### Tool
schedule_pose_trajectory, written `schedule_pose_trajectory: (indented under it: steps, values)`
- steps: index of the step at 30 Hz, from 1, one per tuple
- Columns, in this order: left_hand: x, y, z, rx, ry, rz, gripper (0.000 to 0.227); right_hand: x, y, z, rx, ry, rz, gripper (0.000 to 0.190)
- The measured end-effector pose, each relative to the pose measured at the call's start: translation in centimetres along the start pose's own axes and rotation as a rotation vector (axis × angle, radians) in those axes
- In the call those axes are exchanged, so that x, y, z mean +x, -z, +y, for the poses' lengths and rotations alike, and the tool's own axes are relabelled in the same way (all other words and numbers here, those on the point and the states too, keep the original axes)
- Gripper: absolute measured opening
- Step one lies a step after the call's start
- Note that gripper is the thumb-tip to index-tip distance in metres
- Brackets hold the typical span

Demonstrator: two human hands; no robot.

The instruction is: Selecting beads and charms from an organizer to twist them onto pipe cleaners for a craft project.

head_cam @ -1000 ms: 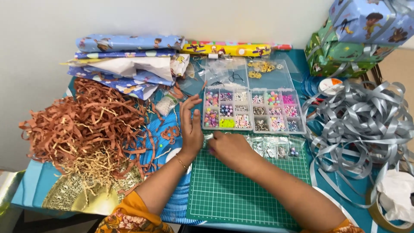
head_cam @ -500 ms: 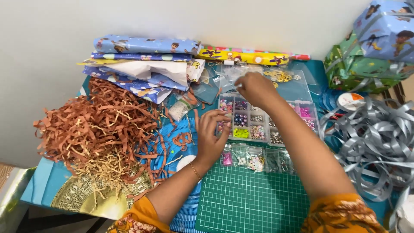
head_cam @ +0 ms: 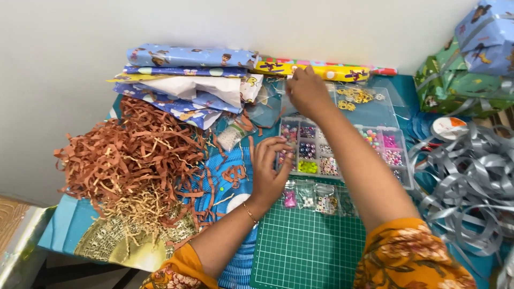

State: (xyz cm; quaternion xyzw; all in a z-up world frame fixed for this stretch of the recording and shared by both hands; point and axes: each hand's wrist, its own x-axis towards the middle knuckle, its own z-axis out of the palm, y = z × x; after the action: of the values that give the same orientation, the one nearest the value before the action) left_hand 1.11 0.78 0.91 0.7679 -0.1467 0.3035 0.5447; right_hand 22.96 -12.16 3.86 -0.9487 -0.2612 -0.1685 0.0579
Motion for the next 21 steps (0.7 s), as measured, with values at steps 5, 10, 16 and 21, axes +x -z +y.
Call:
schedule_pose_trajectory:
  steps: [5, 10, 16, 21]
  values:
    - [-0.2, 0.1, 0.1, -0.027, -0.056, 0.020, 0.013, -7.7, 9.7, 1.0, 0.082, 0.052, 0.197, 0.008]
    - [-1.0, -0.2, 1.5, 0.011, -0.277, -0.025, 0.054, -19.6, 12.1, -3.1, 0.623, -0.192, 0.055, 0.009]
    - [-2.2, -1.1, 2.0, 0.129, -0.464, -0.227, 0.020, -27.3, 9.1, -5.9, 1.307, -0.454, -0.006, 0.025]
    - [-2.0, -0.6, 2.8, 0.118, -0.363, -0.342, 0.015, -27.7, 9.9, -5.7, 1.155, -0.545, 0.019, 0.018]
